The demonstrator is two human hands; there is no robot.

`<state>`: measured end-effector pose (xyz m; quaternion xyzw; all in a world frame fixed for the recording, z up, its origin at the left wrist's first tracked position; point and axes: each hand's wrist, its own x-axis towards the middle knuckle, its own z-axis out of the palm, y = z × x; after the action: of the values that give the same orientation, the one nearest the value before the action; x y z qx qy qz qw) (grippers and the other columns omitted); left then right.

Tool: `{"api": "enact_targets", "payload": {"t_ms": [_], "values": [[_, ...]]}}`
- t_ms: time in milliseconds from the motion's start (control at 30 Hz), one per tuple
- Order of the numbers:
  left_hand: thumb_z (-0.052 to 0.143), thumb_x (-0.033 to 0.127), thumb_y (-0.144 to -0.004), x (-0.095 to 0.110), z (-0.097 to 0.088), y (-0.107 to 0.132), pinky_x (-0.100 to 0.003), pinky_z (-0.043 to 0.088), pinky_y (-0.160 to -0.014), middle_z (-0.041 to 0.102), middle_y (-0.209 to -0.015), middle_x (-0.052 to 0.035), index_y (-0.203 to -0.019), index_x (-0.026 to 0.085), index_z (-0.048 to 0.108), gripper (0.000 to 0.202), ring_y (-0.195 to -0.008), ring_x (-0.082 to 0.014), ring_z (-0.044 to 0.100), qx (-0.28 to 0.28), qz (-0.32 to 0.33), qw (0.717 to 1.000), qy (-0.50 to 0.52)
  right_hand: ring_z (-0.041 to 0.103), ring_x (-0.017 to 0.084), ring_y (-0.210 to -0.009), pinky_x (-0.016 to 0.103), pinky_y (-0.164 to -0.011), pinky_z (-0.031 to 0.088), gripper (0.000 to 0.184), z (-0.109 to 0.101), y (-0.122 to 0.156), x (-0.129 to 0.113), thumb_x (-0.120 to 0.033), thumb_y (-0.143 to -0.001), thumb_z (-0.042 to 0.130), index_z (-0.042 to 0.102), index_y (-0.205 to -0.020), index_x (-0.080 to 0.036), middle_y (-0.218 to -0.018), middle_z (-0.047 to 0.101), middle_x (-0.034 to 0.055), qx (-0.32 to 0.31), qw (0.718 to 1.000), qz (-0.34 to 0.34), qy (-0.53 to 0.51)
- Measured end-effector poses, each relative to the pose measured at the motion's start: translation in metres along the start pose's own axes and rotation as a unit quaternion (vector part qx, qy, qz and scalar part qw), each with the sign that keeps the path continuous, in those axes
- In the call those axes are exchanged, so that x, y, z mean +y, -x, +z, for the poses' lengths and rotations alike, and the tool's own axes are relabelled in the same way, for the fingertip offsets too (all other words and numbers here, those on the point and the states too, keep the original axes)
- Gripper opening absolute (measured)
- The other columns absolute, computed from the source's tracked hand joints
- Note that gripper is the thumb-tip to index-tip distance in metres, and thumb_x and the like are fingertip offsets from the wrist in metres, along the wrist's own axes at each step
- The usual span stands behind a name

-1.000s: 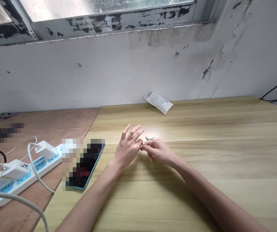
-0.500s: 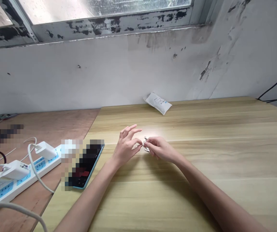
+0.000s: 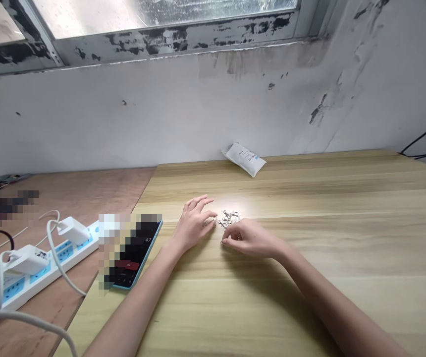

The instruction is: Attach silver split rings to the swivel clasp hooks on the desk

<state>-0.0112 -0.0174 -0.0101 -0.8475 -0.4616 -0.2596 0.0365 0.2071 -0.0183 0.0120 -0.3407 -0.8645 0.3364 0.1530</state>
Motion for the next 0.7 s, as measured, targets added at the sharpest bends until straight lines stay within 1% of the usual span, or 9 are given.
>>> {"api": "enact_targets", "payload": {"t_ms": [67,100,200,233,367,433,533,600,700], "values": [[0.059,0.026,-0.088,-0.001,0.005,0.001,-0.053,0.035,-0.105,0.059,-0.132,-0.0092,-0.096,0.024,0.072,0.015,-0.131,-0.0308,0.044,-0.005,-0.024,1.0,0.0,0.05,0.012,-0.051,0.025,-0.052,0.029,0.021,0.003,-0.002,0.003,-0.026,-0.085,0.055,0.072,-0.074,-0.021,-0.059,0.064,0.0,0.029,0.998,-0.01,0.055],[0.058,0.026,-0.088,-0.001,0.007,0.001,-0.053,0.035,-0.105,0.059,-0.131,-0.0096,-0.095,0.024,0.072,0.015,-0.13,-0.0308,0.045,-0.007,-0.033,0.999,0.001,0.05,0.012,-0.052,0.025,-0.053,0.029,0.021,0.006,-0.004,0.006,-0.026,-0.086,0.054,0.072,-0.076,-0.021,-0.06,0.065,0.0005,0.051,0.996,-0.004,0.079],[0.06,0.024,-0.087,-0.001,0.009,0.0,-0.054,0.034,-0.105,0.062,-0.127,-0.0092,-0.089,0.023,0.073,0.013,-0.128,-0.0309,0.046,-0.009,-0.045,0.999,0.007,0.056,0.015,-0.059,0.026,-0.055,0.028,0.021,0.014,-0.01,0.015,-0.029,-0.089,0.053,0.072,-0.086,-0.022,-0.07,0.069,0.0037,0.124,0.981,0.034,0.147],[0.06,0.024,-0.087,0.0,0.009,0.0,-0.054,0.034,-0.105,0.062,-0.126,-0.0089,-0.087,0.024,0.073,0.012,-0.128,-0.0309,0.046,-0.009,-0.046,0.999,0.007,0.058,0.016,-0.063,0.027,-0.056,0.029,0.021,0.017,-0.012,0.017,-0.031,-0.089,0.053,0.072,-0.09,-0.022,-0.075,0.071,0.0049,0.134,0.976,0.042,0.168],[0.062,0.03,-0.087,0.002,0.008,-0.003,-0.052,0.035,-0.103,0.063,-0.124,-0.0093,-0.085,0.023,0.073,0.013,-0.125,-0.0304,0.047,-0.012,-0.042,0.999,-0.014,0.063,0.019,-0.071,0.029,-0.057,0.029,0.027,0.023,-0.018,0.018,-0.033,-0.094,0.048,0.072,-0.091,-0.021,-0.089,0.072,0.0077,0.129,0.96,0.05,0.245],[0.062,0.031,-0.087,0.003,0.008,-0.004,-0.051,0.036,-0.103,0.063,-0.124,-0.0089,-0.085,0.023,0.073,0.014,-0.124,-0.0301,0.048,-0.013,-0.044,0.999,-0.018,0.063,0.018,-0.069,0.029,-0.057,0.029,0.03,0.024,-0.02,0.014,-0.032,-0.095,0.045,0.072,-0.089,-0.02,-0.09,0.071,0.0071,0.126,0.952,0.055,0.274],[0.061,0.029,-0.088,0.006,0.01,-0.005,-0.05,0.036,-0.103,0.064,-0.123,-0.0062,-0.084,0.023,0.073,0.014,-0.124,-0.0291,0.048,-0.017,-0.044,0.999,-0.023,0.062,0.016,-0.066,0.029,-0.056,0.028,0.028,0.025,-0.021,0.01,-0.029,-0.095,0.045,0.07,-0.085,-0.02,-0.09,0.071,0.0048,0.131,0.942,0.066,0.303],[0.059,0.026,-0.089,0.008,0.011,-0.006,-0.049,0.036,-0.104,0.065,-0.122,-0.0053,-0.082,0.022,0.072,0.015,-0.124,-0.0287,0.048,-0.024,-0.037,0.998,-0.036,0.061,0.015,-0.064,0.028,-0.056,0.028,0.024,0.026,-0.022,0.01,-0.028,-0.092,0.048,0.068,-0.082,-0.02,-0.089,0.07,0.0031,0.133,0.942,0.079,0.299],[0.054,0.02,-0.091,0.01,0.01,-0.008,-0.047,0.037,-0.104,0.067,-0.12,-0.0064,-0.082,0.019,0.07,0.019,-0.123,-0.028,0.05,-0.035,-0.016,0.998,-0.057,0.06,0.014,-0.065,0.027,-0.056,0.028,0.012,0.027,-0.023,0.011,-0.027,-0.085,0.057,0.066,-0.08,-0.021,-0.084,0.07,0.0004,0.142,0.952,0.104,0.25]]}}
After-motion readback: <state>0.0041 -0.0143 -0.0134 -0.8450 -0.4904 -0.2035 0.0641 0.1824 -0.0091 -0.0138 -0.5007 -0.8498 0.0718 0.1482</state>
